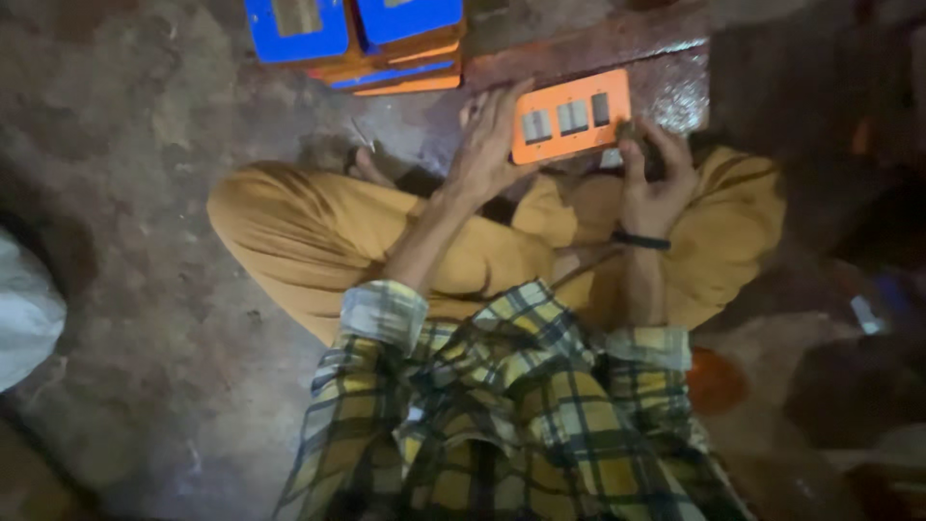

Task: The person sits on the floor and uses a small dark abrasive block to rub the surfaces of several colorful plastic frames. They handle the frames one at a time, wiping each side and then stacking them on a small wooden board.

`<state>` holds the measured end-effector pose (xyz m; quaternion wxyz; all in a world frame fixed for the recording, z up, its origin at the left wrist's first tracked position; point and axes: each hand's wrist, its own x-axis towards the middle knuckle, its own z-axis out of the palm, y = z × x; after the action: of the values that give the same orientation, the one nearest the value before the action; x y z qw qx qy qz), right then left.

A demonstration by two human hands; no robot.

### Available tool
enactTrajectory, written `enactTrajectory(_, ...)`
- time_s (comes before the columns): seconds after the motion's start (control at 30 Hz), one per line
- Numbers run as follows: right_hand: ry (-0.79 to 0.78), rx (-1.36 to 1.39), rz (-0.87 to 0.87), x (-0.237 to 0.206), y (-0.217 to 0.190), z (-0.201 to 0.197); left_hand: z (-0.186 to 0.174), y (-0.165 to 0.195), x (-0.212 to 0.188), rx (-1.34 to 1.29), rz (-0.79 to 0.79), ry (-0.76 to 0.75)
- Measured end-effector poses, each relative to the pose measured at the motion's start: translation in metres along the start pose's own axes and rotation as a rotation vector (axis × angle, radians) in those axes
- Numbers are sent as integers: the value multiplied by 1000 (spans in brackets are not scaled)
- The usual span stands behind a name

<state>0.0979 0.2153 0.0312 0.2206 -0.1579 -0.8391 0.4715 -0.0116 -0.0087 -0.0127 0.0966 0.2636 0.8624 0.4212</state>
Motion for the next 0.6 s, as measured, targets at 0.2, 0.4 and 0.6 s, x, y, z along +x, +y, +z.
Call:
enactTrajectory(0.2, -59, -347, -93, -20, -47, 50, 16, -12, -3, 23, 20, 71)
enactTrajectory(0.4, -84, -361, -140, -19, -70, 64, 23, -11, -5, -85, -43, 80)
enactTrajectory(0.6, 51, -326, -14, -6, -58, 51, 20, -7, -3, -164, -63, 121)
